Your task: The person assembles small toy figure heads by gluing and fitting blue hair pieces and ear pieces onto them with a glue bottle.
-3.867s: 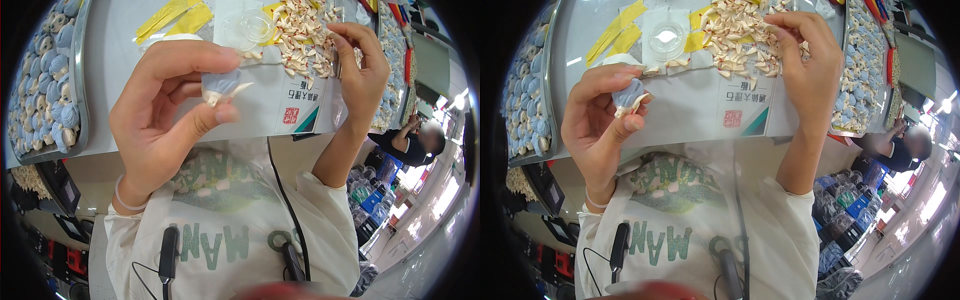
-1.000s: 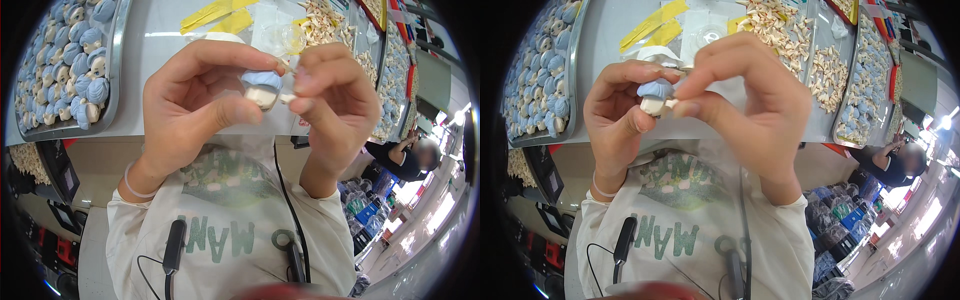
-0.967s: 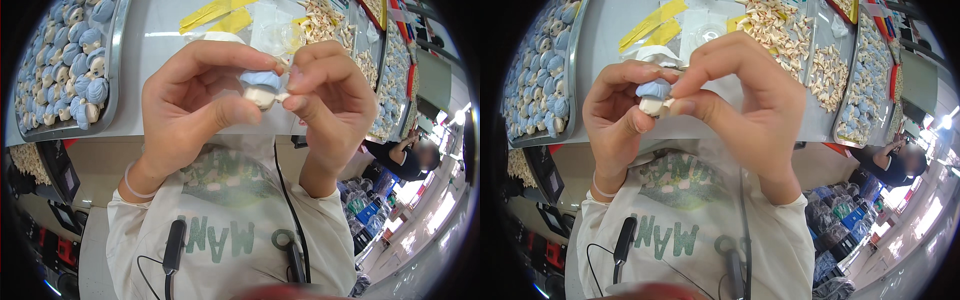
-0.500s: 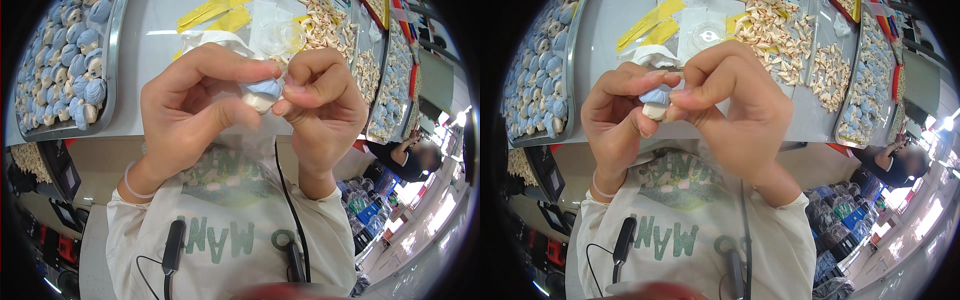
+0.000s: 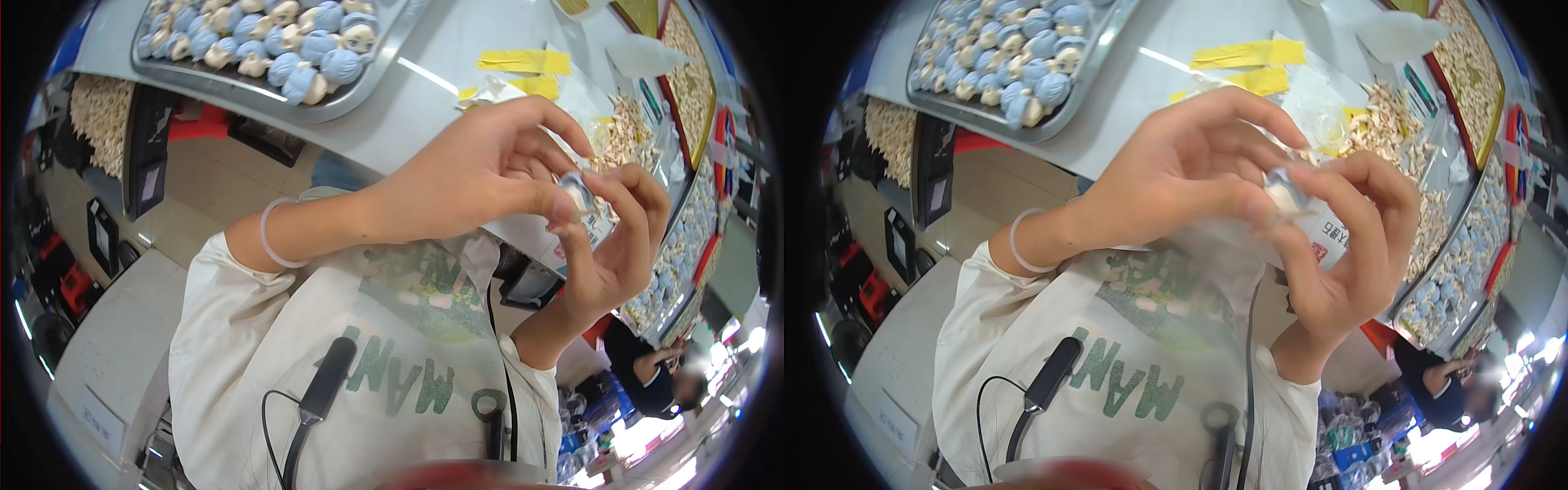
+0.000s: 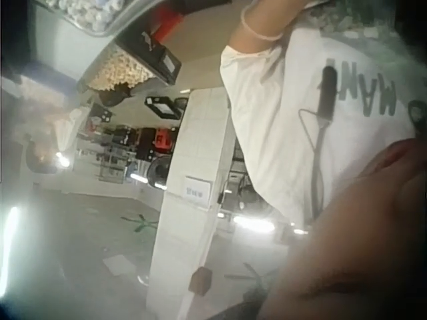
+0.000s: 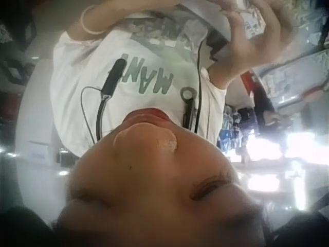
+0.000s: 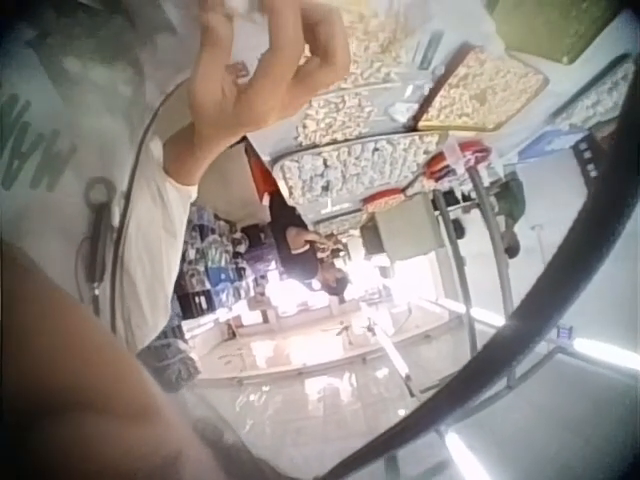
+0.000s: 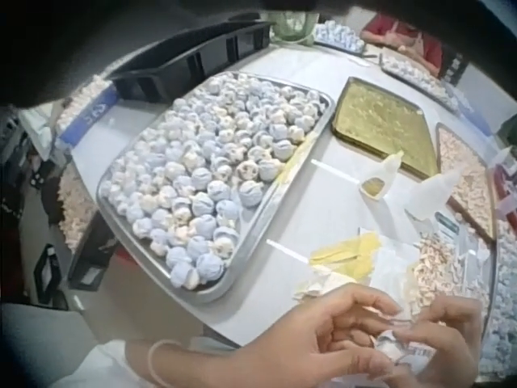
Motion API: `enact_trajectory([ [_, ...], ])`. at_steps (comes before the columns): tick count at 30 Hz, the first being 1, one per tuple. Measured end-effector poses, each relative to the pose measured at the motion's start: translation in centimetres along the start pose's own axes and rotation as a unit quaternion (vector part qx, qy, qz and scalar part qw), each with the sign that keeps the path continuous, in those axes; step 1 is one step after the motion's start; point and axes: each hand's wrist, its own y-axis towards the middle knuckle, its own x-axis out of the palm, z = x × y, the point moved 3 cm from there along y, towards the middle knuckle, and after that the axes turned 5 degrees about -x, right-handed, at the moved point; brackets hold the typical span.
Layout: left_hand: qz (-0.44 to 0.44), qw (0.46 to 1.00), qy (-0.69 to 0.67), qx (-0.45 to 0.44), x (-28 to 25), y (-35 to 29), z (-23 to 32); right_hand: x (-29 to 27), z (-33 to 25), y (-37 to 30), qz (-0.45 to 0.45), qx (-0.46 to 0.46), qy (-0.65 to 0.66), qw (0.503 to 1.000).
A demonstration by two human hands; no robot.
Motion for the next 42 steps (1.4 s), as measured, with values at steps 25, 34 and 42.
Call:
enact_trajectory([
  [25, 0.255, 0.304, 0.888, 0.233, -11.4, -1.4, 17.7, -24.6, 11.1, -15.0, 0.068, 0.280, -0.445, 0.848],
  [34, 0.276, 0.320, 0.904, 0.073, -10.9, -2.4, 16.5, -25.7, 13.0, -16.8, 0.042, 0.271, -0.467, 0.840],
  [42, 0.330, 0.280, 0.882, 0.187, -9.2, -4.1, 15.2, -24.9, 12.6, -17.2, 0.042, 0.241, -0.431, 0.869],
])
